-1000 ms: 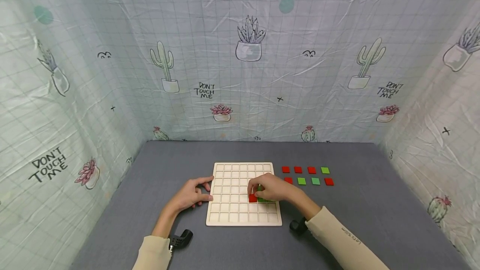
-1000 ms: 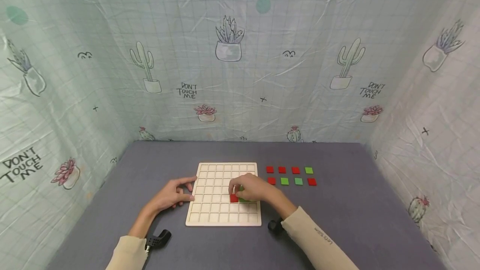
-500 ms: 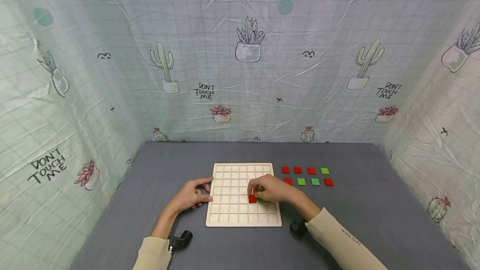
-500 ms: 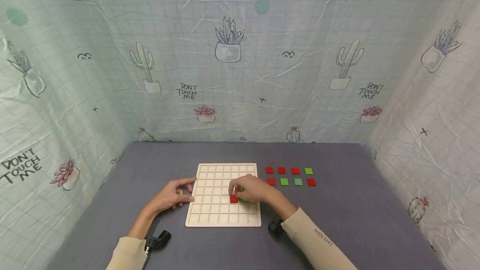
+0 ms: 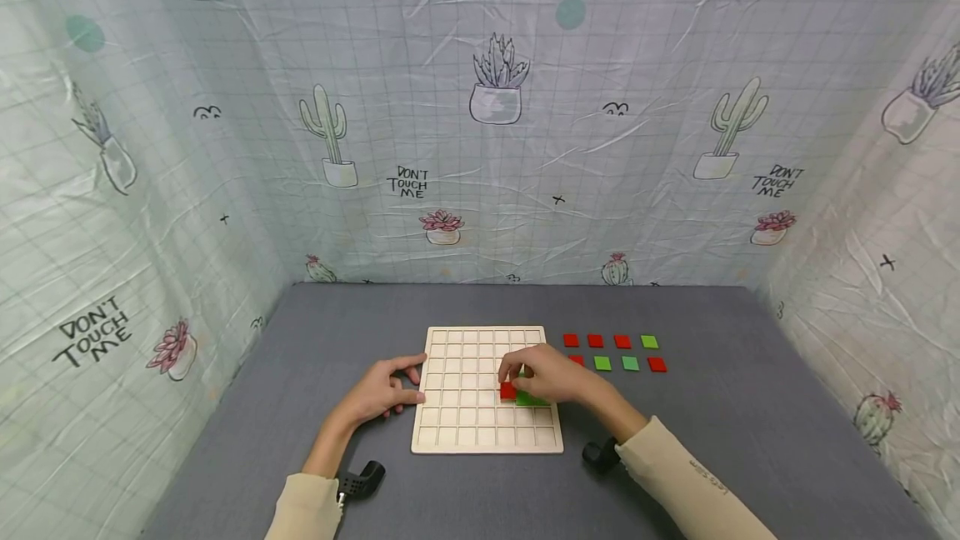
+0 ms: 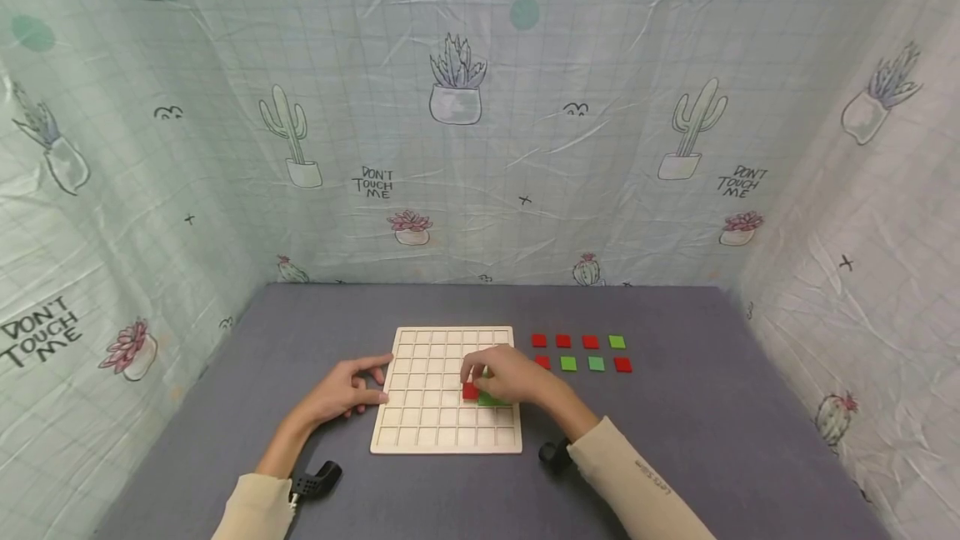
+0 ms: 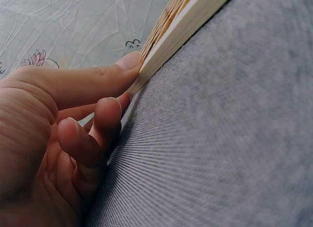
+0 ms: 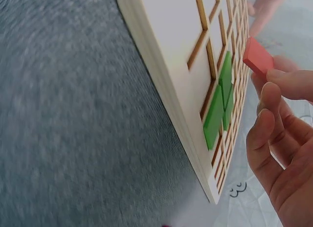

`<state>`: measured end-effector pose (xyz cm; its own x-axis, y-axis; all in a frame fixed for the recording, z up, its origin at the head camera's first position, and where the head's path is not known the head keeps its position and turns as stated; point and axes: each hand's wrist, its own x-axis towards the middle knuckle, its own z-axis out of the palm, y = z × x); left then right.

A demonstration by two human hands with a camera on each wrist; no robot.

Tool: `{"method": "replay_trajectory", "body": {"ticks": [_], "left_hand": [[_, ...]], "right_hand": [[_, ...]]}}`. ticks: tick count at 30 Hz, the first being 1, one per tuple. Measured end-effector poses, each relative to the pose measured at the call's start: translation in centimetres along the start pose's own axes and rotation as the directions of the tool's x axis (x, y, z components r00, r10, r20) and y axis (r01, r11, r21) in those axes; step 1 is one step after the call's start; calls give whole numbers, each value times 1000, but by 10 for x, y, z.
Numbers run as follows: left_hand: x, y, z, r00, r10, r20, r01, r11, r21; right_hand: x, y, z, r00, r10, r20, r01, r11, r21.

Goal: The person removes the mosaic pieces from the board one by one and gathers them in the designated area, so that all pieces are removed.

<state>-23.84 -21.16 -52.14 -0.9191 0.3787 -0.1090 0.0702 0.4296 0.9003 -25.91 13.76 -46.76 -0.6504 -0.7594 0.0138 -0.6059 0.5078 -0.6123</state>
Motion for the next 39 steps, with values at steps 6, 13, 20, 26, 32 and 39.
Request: {"method": "replay_trajectory", "body": {"ticks": [6, 13, 20, 26, 32, 39], "left_hand": [[0, 0, 0, 1000, 9, 5, -9, 1000, -4], [-1, 1, 0, 1000, 1, 8, -1, 1000, -11], [-2, 3, 1, 1000, -5, 5, 5, 1000, -3], [-1, 4, 1, 1000, -1, 2, 1, 1000, -6], [0, 4, 1, 1000, -4, 2, 4, 1000, 1], [0, 3, 0, 1000, -6, 5, 6, 1000, 4]], "right_hand": [[-9, 1, -10, 1000, 22, -5, -22, 1000, 16], [-24, 7, -19, 999, 33, -36, -32, 999, 36], [-41, 18, -30, 993, 104, -50, -100, 992, 79], [-57, 30, -40, 991, 107, -80, -104, 994, 40], [-75, 42, -51, 988, 123, -89, -119, 991, 54], [-90, 56, -61, 978, 175, -111, -172, 984, 39]]}}
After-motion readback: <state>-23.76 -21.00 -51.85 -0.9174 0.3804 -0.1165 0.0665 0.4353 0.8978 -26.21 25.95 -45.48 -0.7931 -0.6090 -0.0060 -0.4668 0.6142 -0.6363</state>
